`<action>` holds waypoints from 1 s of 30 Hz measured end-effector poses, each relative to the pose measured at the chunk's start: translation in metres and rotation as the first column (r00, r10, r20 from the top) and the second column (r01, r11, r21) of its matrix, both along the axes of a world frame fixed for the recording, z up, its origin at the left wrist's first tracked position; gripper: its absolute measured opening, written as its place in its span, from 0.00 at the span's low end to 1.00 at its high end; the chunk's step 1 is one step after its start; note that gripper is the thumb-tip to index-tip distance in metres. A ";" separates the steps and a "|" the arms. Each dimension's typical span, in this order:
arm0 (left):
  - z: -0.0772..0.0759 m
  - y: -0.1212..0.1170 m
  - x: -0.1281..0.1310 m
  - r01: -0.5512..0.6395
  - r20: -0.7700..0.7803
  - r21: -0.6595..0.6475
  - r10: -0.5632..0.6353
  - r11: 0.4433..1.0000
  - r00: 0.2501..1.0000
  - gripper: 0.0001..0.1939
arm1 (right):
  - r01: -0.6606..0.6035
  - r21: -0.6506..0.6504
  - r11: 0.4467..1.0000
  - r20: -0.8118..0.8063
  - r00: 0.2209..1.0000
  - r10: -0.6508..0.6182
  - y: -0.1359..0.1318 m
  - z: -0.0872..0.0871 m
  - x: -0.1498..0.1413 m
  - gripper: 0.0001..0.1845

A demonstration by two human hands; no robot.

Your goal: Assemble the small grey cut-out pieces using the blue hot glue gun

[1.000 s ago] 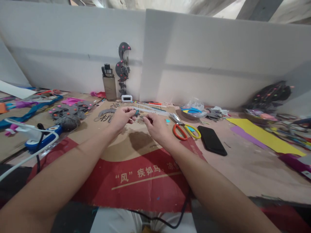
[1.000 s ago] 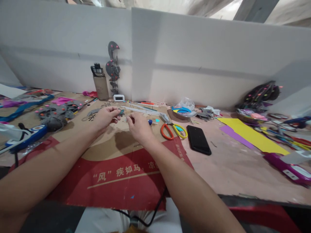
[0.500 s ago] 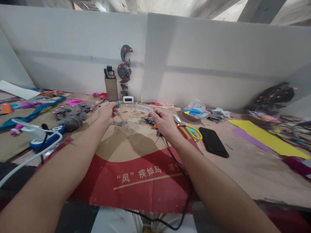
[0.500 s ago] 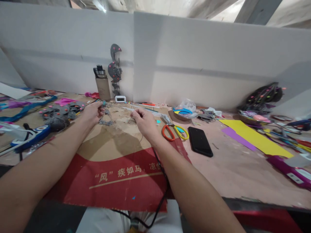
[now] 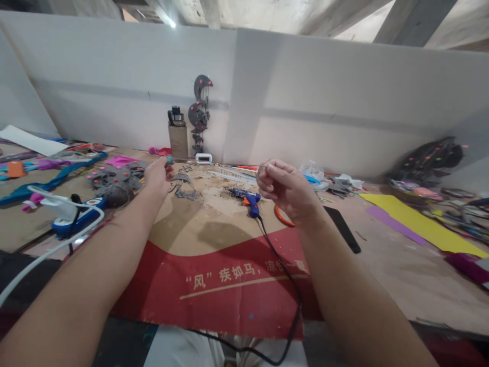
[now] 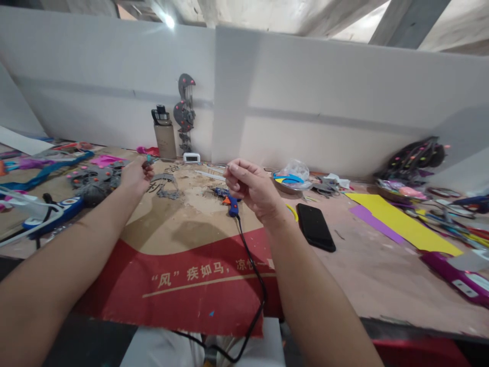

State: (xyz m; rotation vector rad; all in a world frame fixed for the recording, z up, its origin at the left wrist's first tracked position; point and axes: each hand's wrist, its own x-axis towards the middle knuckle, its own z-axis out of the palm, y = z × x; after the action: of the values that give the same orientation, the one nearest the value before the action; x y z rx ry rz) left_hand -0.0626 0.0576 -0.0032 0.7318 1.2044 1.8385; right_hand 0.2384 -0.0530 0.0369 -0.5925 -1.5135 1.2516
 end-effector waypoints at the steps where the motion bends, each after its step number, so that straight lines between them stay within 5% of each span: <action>1: 0.001 0.000 -0.001 -0.033 0.042 0.006 0.033 0.999 0.999 0.07 | -0.017 0.011 1.000 0.014 1.000 0.017 -0.002 0.001 0.002 0.11; 6: 0.003 0.002 -0.003 -0.119 0.154 0.004 0.117 0.993 0.981 0.08 | -0.146 0.108 0.983 0.123 0.984 0.133 -0.012 0.004 0.007 0.13; 13: 0.001 0.002 -0.003 -0.158 0.181 0.026 0.151 0.987 0.972 0.07 | -0.327 0.311 0.893 0.317 0.921 0.227 -0.018 0.011 0.010 0.12; 30: -0.006 0.002 -0.009 -0.068 0.134 0.044 0.062 0.997 0.989 0.04 | -0.386 0.456 0.802 0.204 0.922 0.328 -0.022 0.019 0.015 0.09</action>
State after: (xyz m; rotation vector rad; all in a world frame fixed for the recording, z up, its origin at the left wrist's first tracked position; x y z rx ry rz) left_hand -0.0712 0.0598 -0.0088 0.5929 1.1134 1.9439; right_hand 0.2532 -0.0755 0.0558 -0.0361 -2.0203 1.0499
